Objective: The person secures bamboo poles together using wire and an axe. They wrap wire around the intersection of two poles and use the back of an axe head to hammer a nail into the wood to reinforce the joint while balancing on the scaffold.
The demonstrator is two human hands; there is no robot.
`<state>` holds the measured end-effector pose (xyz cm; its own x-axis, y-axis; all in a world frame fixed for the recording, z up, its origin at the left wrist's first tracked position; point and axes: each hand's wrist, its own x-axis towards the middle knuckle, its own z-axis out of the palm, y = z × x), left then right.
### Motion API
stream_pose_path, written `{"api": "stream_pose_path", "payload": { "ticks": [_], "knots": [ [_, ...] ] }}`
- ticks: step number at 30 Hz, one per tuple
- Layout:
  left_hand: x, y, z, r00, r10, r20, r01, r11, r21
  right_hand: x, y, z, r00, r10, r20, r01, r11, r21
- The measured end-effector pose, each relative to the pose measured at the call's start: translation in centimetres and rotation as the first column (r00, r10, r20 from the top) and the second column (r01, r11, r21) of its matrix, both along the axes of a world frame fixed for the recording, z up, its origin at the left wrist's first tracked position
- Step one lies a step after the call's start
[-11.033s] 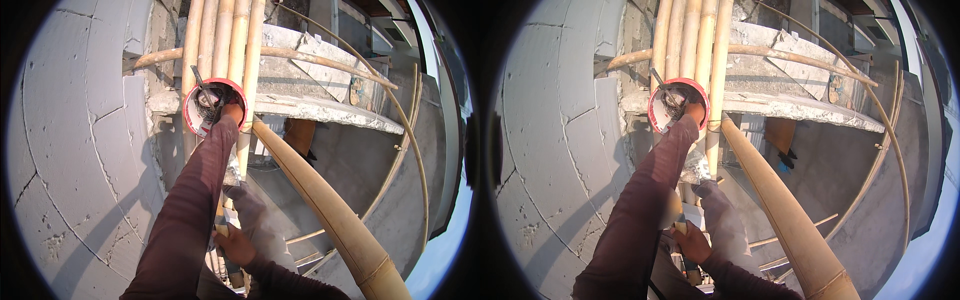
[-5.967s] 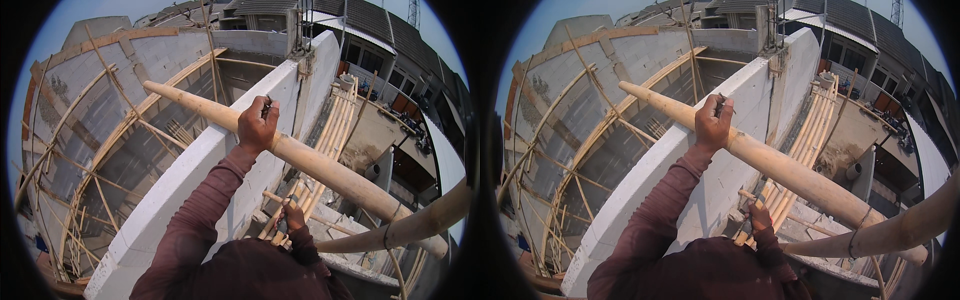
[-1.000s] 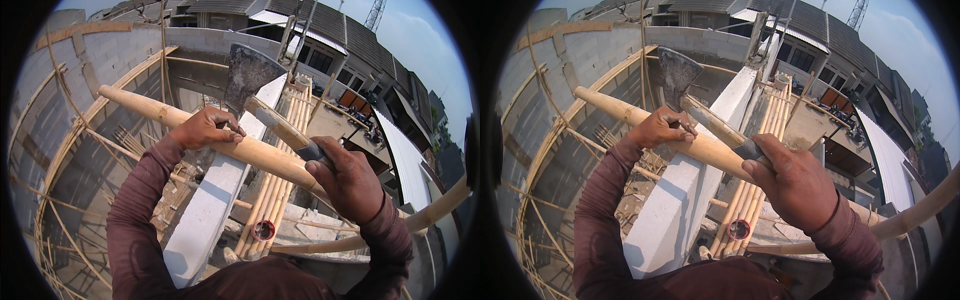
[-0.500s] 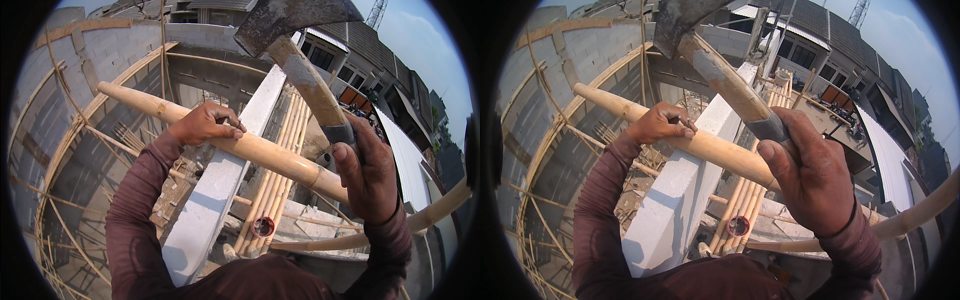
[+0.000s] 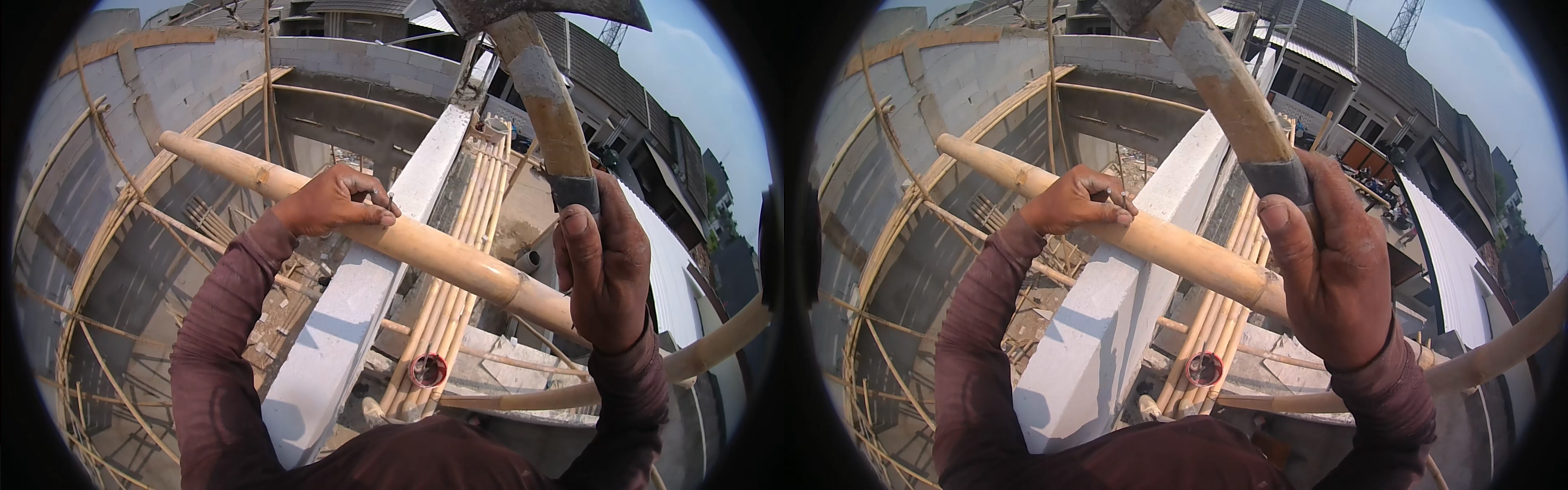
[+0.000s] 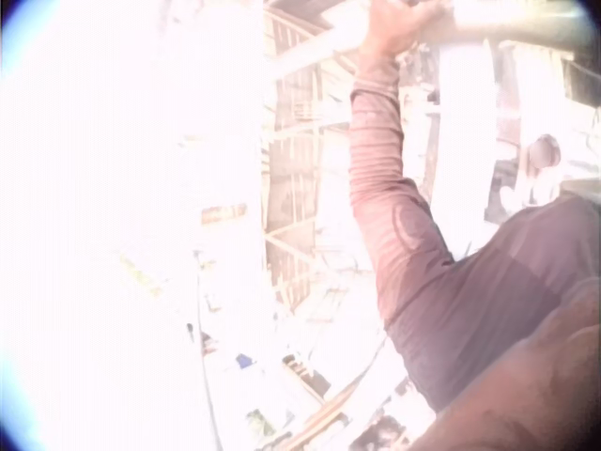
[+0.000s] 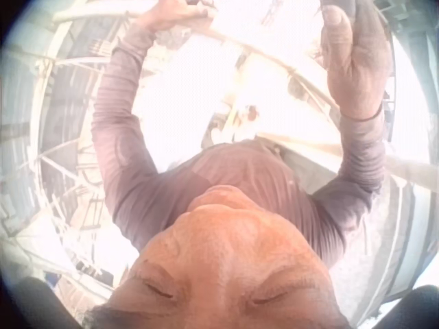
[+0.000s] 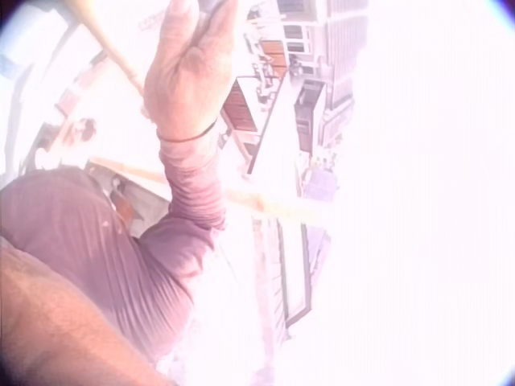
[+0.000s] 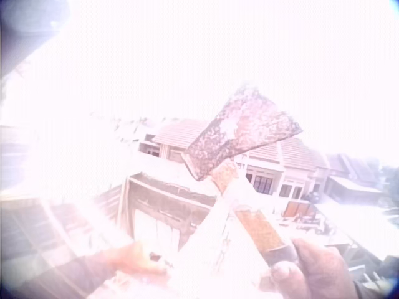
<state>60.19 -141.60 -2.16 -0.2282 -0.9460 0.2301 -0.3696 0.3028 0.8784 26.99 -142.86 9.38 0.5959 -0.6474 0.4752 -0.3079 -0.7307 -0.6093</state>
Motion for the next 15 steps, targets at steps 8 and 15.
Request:
{"api": "stream_pose_path", "payload": {
  "ticks": [8, 15],
  "knots": [
    [-0.2, 0.2, 0.3, 0.994, 0.003, 0.111, 0.006, 0.996, -0.084, -0.4, -0.1, -2.4, 0.863, 0.082, -0.498, -0.072, 0.997, 0.040],
    [0.5, 0.0, -0.6, 0.999, 0.033, 0.010, -0.032, 0.999, -0.039, 0.4, -0.3, 1.0, 0.984, -0.004, -0.178, 0.023, 0.994, 0.103]
  ]
}}
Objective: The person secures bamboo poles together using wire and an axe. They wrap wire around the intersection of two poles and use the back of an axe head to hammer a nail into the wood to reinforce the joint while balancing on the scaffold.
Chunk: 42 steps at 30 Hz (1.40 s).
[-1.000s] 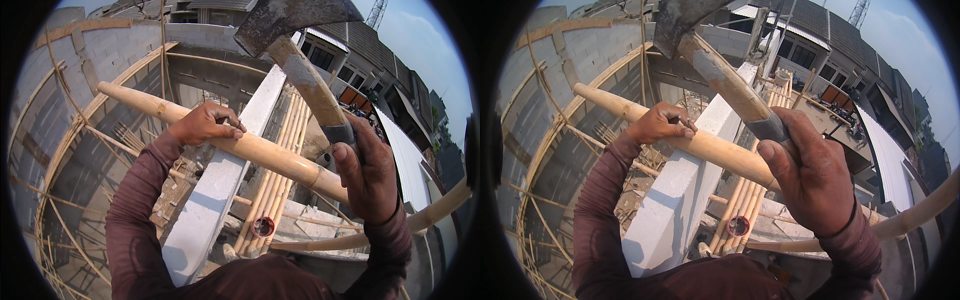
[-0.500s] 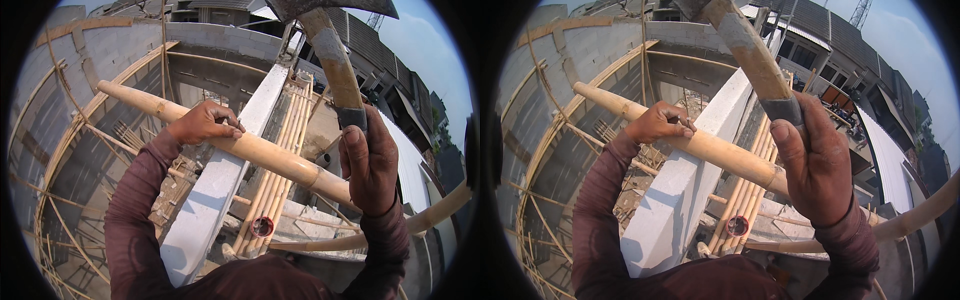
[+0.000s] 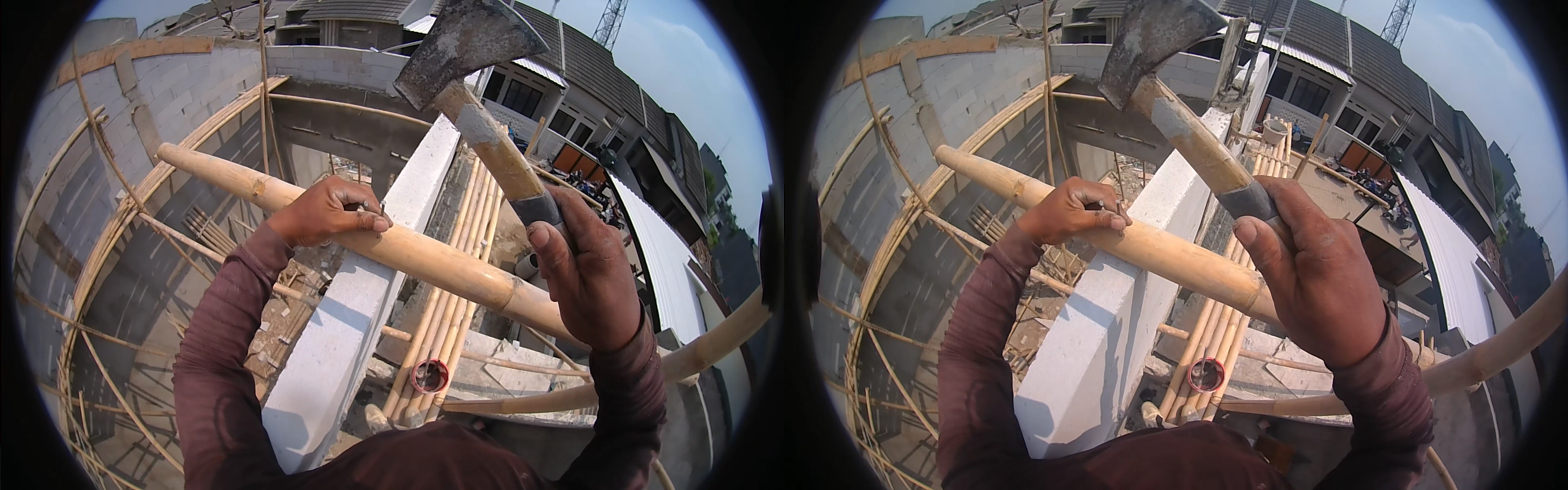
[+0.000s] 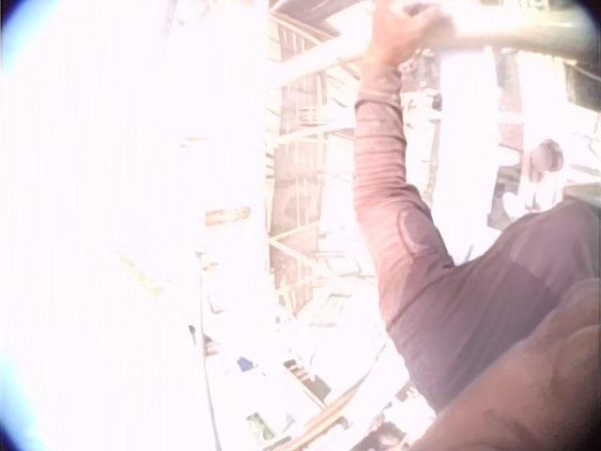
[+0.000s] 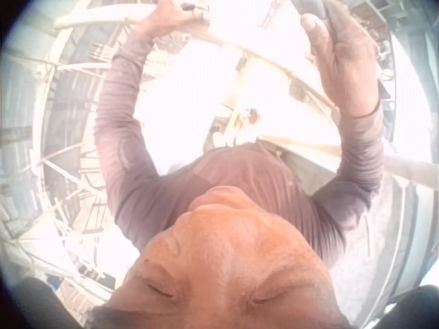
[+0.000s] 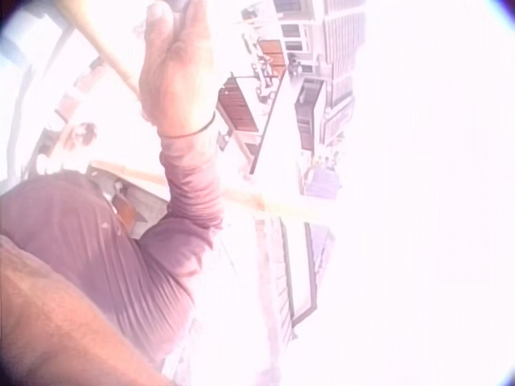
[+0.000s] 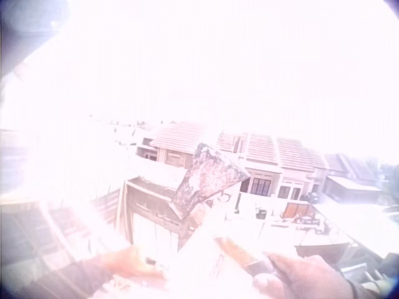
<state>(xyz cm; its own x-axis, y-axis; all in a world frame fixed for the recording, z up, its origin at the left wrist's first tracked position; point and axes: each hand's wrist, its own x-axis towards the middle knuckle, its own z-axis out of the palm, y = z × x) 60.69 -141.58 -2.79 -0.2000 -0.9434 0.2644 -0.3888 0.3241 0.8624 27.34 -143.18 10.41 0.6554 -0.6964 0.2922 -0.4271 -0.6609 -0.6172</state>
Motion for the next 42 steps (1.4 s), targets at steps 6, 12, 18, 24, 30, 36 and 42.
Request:
{"api": "stream_pose_path", "payload": {
  "ticks": [6, 12, 18, 24, 30, 36, 42],
  "knots": [
    [-0.6, -0.1, 1.0, 0.996, 0.008, 0.088, -0.004, 0.999, -0.038, -0.4, -1.6, -2.3, 0.930, 0.097, -0.355, -0.131, 0.989, -0.072],
    [0.0, -0.3, 0.1, 1.000, -0.023, 0.003, 0.023, 0.999, -0.031, 0.3, -0.8, -0.7, 0.991, 0.026, 0.131, -0.017, 0.998, -0.068],
    [-0.7, 0.0, 1.1, 0.996, 0.006, 0.087, -0.005, 1.000, -0.003, -0.5, -2.1, -4.0, 0.939, 0.095, -0.330, -0.123, 0.990, -0.066],
    [0.1, -0.2, 0.4, 0.999, 0.002, 0.039, -0.002, 1.000, 0.011, -0.2, -0.5, -1.2, 0.988, -0.014, 0.155, 0.018, 1.000, -0.021],
    [-0.5, 0.0, 0.9, 0.999, 0.007, 0.040, -0.009, 0.999, 0.044, -0.4, -0.7, -4.3, 0.938, 0.063, -0.340, -0.109, 0.987, -0.120],
    [-0.1, -0.3, 0.3, 0.999, -0.008, 0.047, 0.009, 1.000, -0.016, -0.1, -0.5, -2.6, 0.993, 0.096, 0.066, -0.080, 0.975, -0.206],
    [-0.5, 0.0, 1.0, 0.992, 0.006, 0.128, -0.004, 1.000, -0.014, -0.7, -1.7, -3.6, 0.875, 0.036, -0.483, -0.119, 0.983, -0.142]
  ]
}}
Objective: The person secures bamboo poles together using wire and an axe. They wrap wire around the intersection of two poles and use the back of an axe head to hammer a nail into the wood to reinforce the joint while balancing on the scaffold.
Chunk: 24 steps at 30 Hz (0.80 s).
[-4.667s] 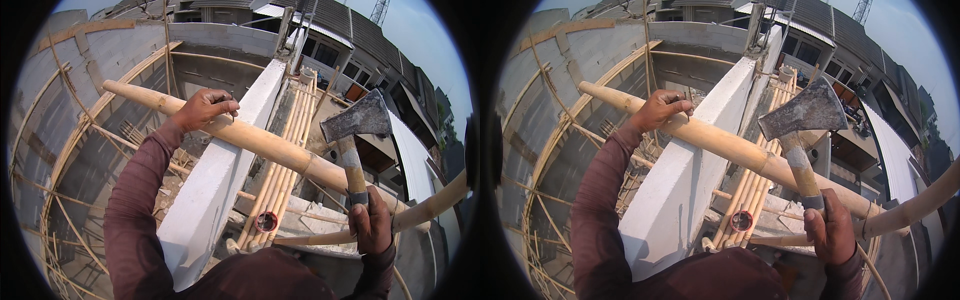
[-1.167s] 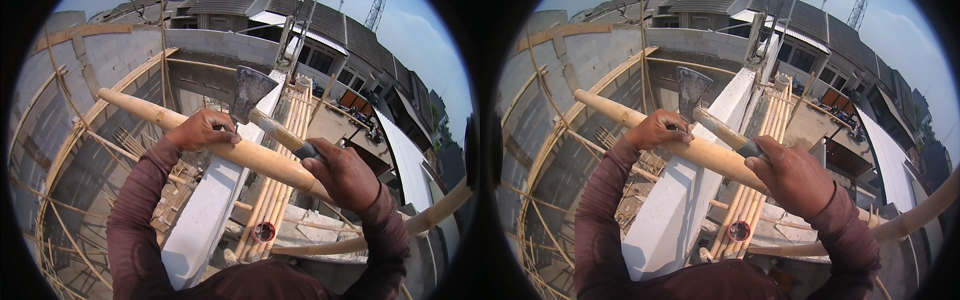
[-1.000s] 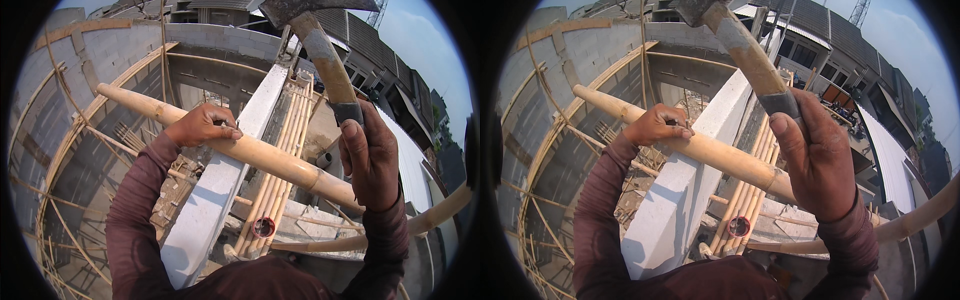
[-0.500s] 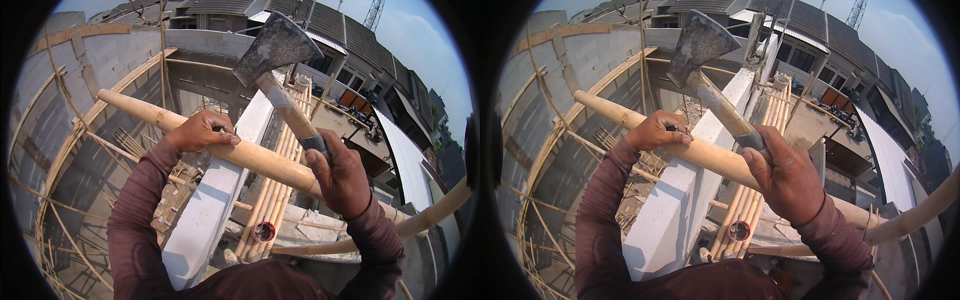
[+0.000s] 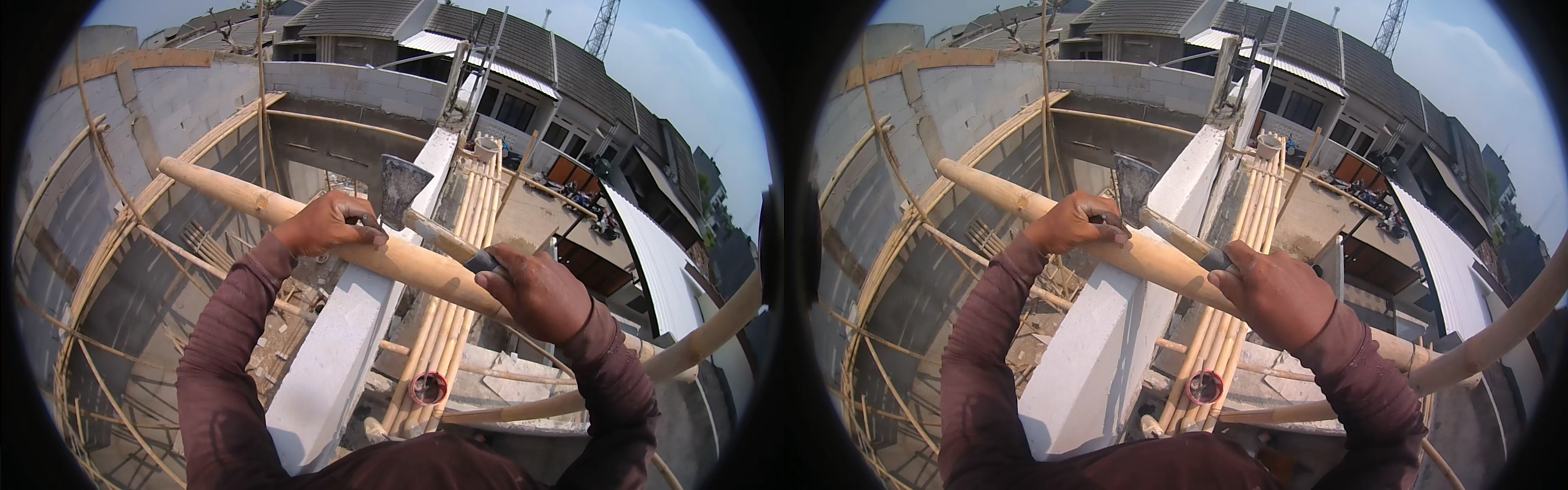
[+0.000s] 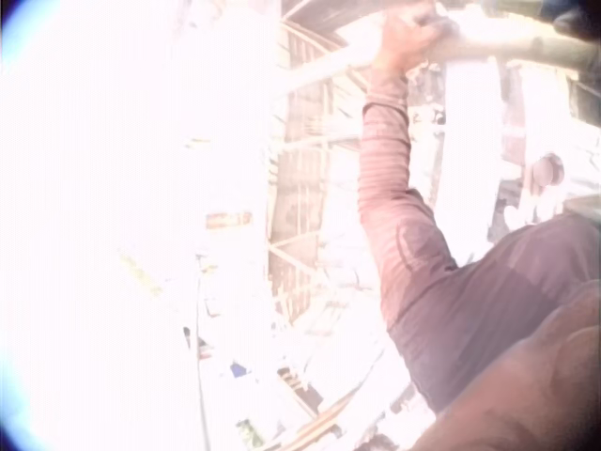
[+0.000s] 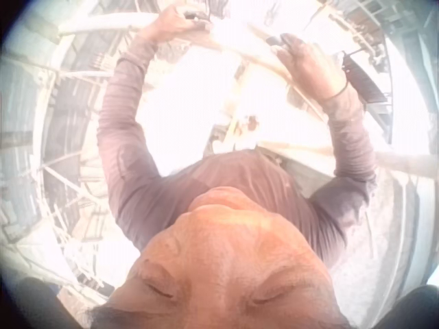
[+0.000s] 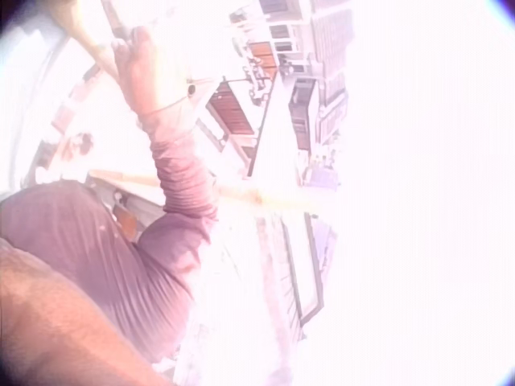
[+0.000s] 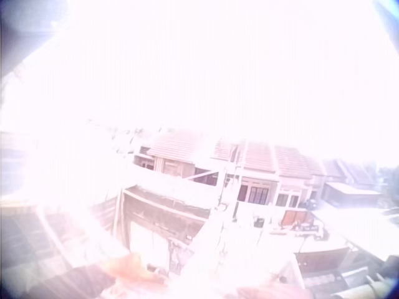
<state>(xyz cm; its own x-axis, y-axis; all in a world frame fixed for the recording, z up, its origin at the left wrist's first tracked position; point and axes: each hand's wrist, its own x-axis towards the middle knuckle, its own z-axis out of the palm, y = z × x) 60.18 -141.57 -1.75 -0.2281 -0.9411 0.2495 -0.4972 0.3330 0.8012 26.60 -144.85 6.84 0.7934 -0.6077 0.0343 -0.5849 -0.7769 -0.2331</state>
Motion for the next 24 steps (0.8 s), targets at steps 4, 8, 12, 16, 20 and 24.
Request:
{"api": "stream_pose_path", "payload": {
  "ticks": [4, 8, 12, 16, 20, 24],
  "knots": [
    [-0.1, 0.1, -0.1, 0.996, 0.013, -0.092, -0.013, 1.000, -0.001, -0.2, 0.6, 1.2, 0.949, -0.018, 0.315, 0.007, 0.999, 0.036],
    [0.4, 0.1, -0.6, 0.998, -0.003, -0.060, 0.004, 1.000, 0.018, 0.6, 2.0, 1.7, 0.836, -0.081, 0.543, 0.057, 0.997, 0.060],
    [-0.1, -0.3, -0.5, 0.996, -0.031, -0.088, 0.031, 1.000, 0.002, 0.3, 1.7, -1.3, 0.998, 0.003, 0.070, -0.001, 1.000, -0.029],
    [1.0, -0.5, -0.4, 0.998, -0.061, -0.027, 0.061, 0.998, 0.004, 0.2, 1.8, 0.8, 0.979, 0.035, 0.203, -0.033, 0.999, -0.012],
    [0.8, -0.8, -0.2, 0.998, -0.052, -0.027, 0.052, 0.999, 0.013, 0.0, 1.9, 2.7, 0.924, -0.057, 0.377, 0.033, 0.997, 0.072],
    [0.4, -0.2, 0.8, 0.976, 0.022, -0.217, 0.005, 0.992, 0.124, -0.6, 0.7, 1.8, 0.954, -0.010, 0.299, 0.003, 1.000, 0.025]
  ]
}}
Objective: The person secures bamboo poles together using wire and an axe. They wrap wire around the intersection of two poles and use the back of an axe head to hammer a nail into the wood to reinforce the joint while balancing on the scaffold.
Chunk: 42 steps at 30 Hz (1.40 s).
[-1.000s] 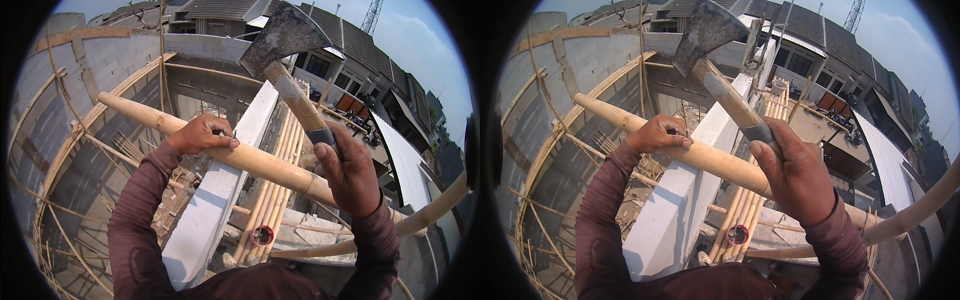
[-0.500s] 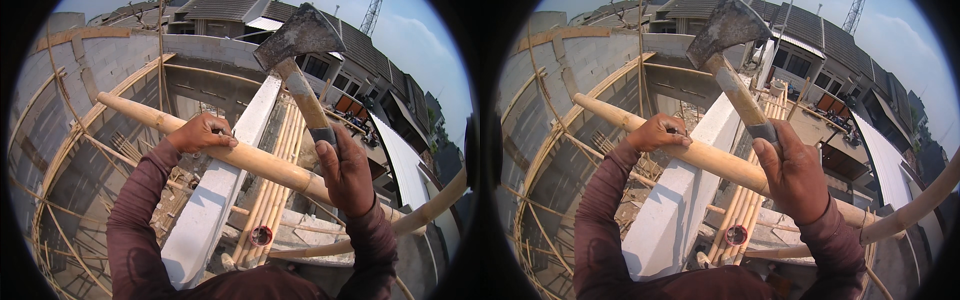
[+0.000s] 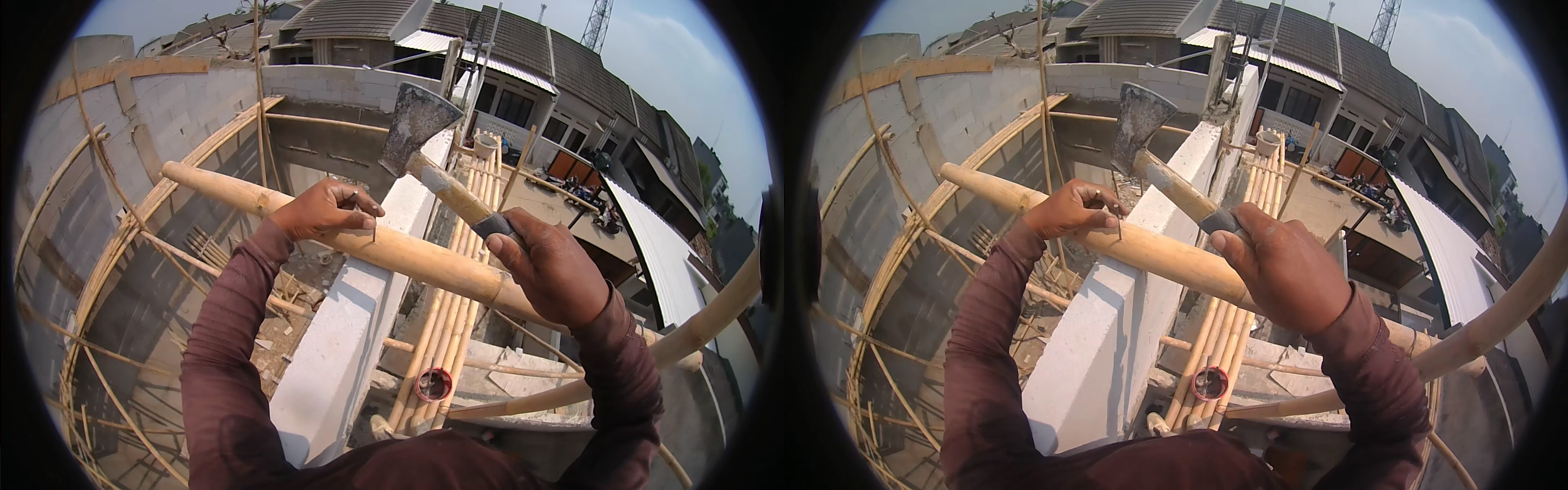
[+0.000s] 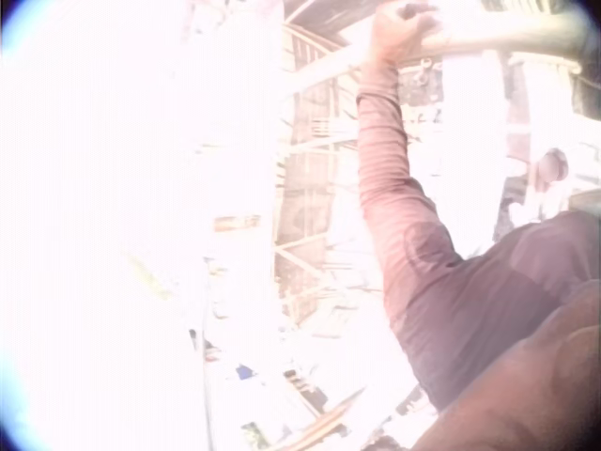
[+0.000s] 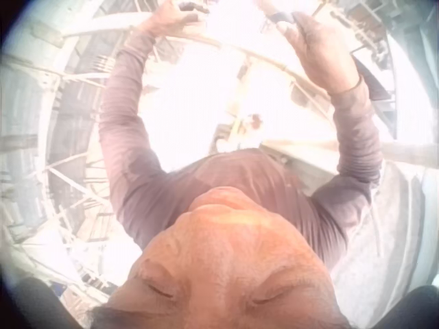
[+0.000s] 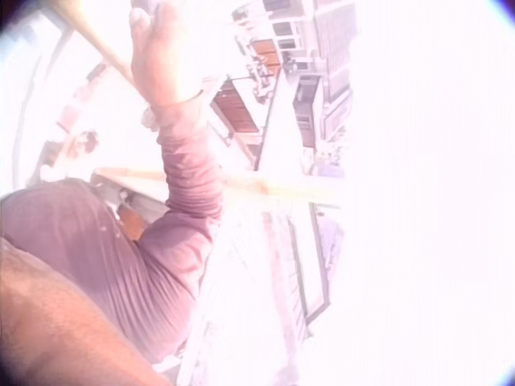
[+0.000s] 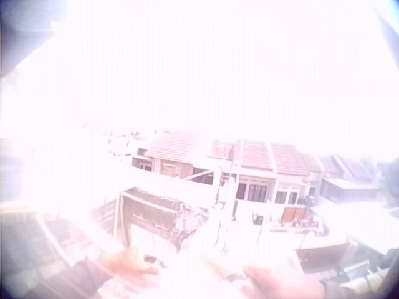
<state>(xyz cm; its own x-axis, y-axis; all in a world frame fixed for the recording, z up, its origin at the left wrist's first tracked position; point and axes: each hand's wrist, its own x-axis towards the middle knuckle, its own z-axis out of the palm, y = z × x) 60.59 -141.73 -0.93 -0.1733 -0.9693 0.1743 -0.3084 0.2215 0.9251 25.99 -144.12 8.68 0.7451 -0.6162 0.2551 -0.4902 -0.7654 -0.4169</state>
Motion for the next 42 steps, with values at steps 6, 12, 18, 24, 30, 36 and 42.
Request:
{"api": "stream_pose_path", "payload": {
  "ticks": [6, 12, 18, 24, 30, 36, 42],
  "knots": [
    [2.7, -1.8, -1.8, 0.941, 0.318, 0.111, -0.285, 0.928, -0.240, 0.0, 0.1, 0.0, 0.998, -0.021, -0.064, 0.026, 0.996, 0.084],
    [2.7, -2.3, -1.8, 0.626, 0.356, 0.693, -0.416, 0.905, -0.089, 0.2, -0.5, -1.3, 0.997, -0.003, -0.071, 0.012, 0.992, 0.125],
    [2.1, -1.7, -1.7, 0.554, 0.423, 0.717, -0.442, 0.879, -0.177, 1.7, 0.1, 2.0, 0.999, 0.034, 0.025, -0.037, 0.995, 0.097],
    [1.8, -1.7, -0.9, 0.583, 0.376, 0.720, -0.458, 0.884, -0.090, 2.5, -2.2, 0.5, 0.952, 0.106, -0.288, -0.110, 0.994, 0.001],
    [2.5, -2.1, -2.1, 0.551, 0.425, 0.718, -0.430, 0.882, -0.192, 1.1, -2.0, 3.1, 0.995, 0.061, 0.079, -0.059, 0.998, -0.027],
    [1.9, -1.9, -1.7, 0.549, 0.430, 0.717, -0.449, 0.875, -0.180, 2.0, -2.0, -1.2, 0.955, 0.110, 0.276, -0.114, 0.993, -0.001],
    [3.0, -2.3, -2.5, 0.552, 0.428, 0.715, -0.438, 0.879, -0.189, 1.3, -1.9, 0.9, 0.993, -0.012, -0.118, 0.010, 1.000, -0.015]
  ]
}}
